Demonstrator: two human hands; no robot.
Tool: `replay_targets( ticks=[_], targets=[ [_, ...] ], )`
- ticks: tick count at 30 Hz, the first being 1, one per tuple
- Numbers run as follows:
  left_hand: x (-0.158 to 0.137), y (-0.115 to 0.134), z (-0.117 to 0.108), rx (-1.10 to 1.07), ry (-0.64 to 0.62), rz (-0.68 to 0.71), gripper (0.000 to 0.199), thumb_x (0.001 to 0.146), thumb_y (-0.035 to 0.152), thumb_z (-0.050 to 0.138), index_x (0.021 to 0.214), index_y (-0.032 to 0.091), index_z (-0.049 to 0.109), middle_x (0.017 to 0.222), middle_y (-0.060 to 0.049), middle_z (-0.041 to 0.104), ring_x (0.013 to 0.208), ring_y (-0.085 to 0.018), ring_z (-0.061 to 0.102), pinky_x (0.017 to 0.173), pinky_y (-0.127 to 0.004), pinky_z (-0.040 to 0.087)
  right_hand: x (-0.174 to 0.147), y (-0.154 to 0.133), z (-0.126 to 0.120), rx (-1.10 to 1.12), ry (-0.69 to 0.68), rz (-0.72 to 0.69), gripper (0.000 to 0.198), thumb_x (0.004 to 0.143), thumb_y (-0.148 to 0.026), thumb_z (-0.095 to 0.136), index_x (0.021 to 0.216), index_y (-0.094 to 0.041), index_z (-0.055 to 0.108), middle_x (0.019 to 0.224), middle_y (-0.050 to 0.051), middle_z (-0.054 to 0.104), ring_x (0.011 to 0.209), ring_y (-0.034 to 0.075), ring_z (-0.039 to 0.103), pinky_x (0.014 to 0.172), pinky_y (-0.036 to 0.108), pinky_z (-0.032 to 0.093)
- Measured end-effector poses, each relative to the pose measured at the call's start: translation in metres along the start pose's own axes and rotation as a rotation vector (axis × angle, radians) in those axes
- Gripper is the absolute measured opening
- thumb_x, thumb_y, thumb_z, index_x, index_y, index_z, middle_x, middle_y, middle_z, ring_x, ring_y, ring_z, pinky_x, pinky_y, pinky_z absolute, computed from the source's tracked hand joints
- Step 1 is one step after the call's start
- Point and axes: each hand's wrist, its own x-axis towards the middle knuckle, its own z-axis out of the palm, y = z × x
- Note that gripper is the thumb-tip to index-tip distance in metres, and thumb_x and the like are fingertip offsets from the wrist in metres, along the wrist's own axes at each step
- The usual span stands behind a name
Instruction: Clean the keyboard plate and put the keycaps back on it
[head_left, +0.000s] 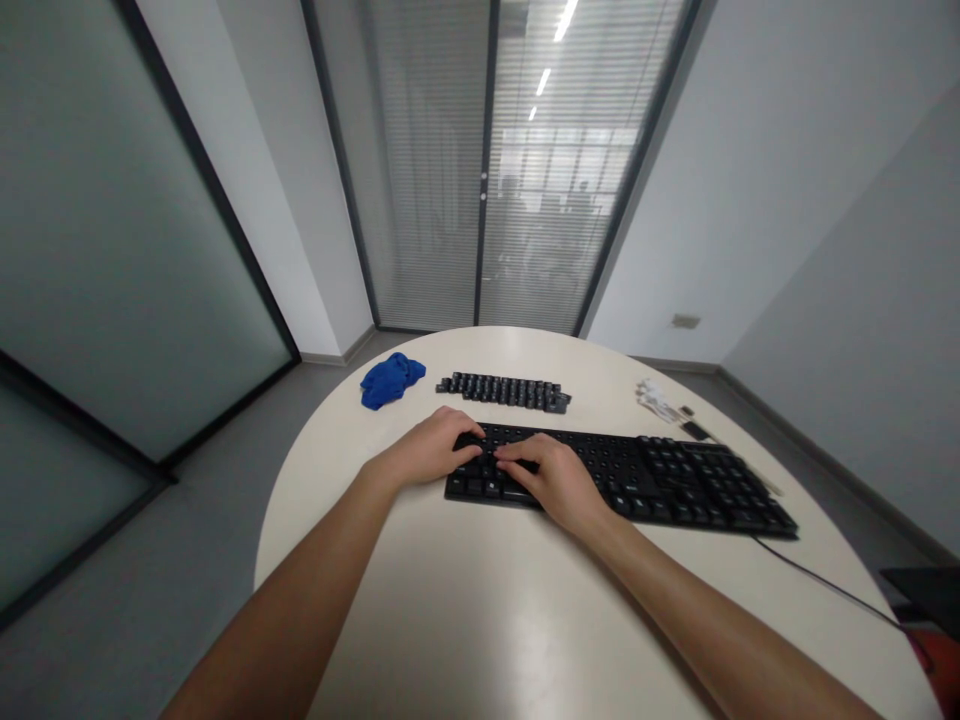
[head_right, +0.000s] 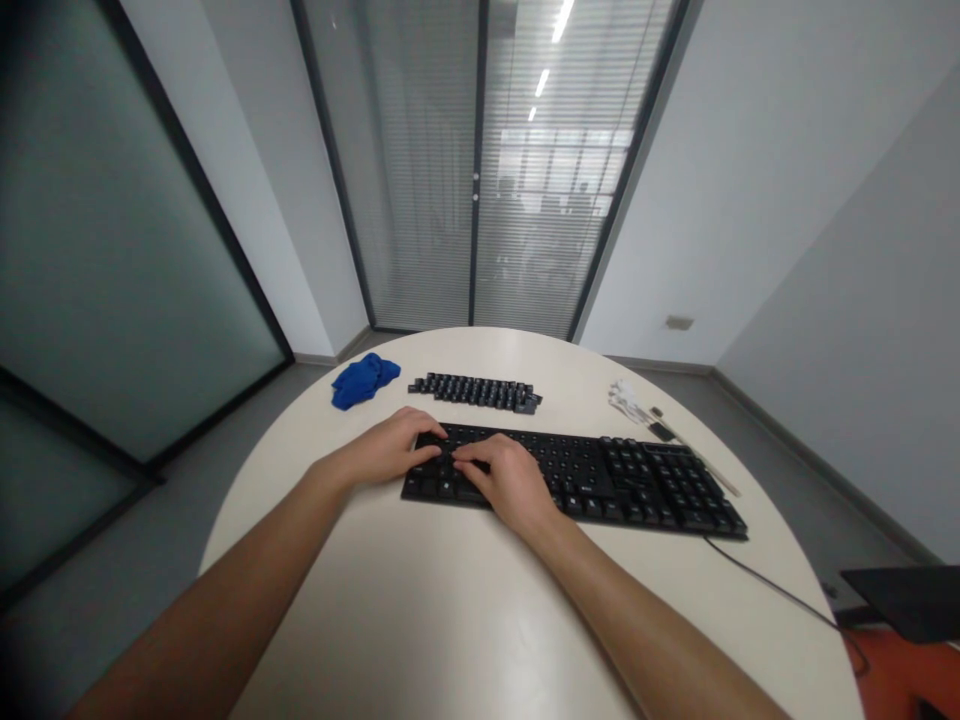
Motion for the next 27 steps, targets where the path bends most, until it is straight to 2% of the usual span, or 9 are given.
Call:
replay_targets(
  ticks=[8, 18, 27],
  targets=[
    [-0.0009, 0.0001, 0.0001, -0.014, 0.015, 0.000, 0.022, 0.088, 0.028, 0.067, 0.108, 0.023, 0.073, 0.108, -0.008, 0.071, 0.111, -0.027, 0.058, 0.100, -0.040, 0.045, -0.0010, -0.0023, -0.0003, -0.019, -0.015, -0.062, 0.020, 0.094, -0.020, 0.063, 0.107, -0.027, 0.077, 0.103, 0.003, 0.078, 0.098, 0.021, 0.069, 0.089, 0.040, 0.057],
    [-0.0010, 0.0021, 0.0016, 0.025, 0.011, 0.024, 0.020, 0.089, 0.027, 0.064, 0.106, 0.023, 0.073, 0.108, -0.007, 0.071, 0.113, -0.027, 0.057, 0.101, -0.041, 0.044, 0.0019, -0.0004, 0.0019, -0.021, -0.017, 0.002, 0.014, 0.093, -0.024, 0.067, 0.103, -0.025, 0.076, 0.104, 0.003, 0.078, 0.100, 0.024, 0.070, 0.090, 0.041, 0.057],
    [-0.0012, 0.0021, 0.0022, 0.035, 0.002, 0.019, 0.018, 0.089, 0.025, 0.063, 0.104, 0.022, 0.071, 0.109, -0.008, 0.069, 0.115, -0.027, 0.055, 0.103, -0.042, 0.043, 0.0022, 0.0014, 0.0027, -0.026, -0.002, -0.020, 0.011, 0.094, -0.022, 0.065, 0.098, -0.024, 0.074, 0.099, 0.003, 0.077, 0.097, 0.023, 0.069, 0.089, 0.040, 0.055]
  ],
)
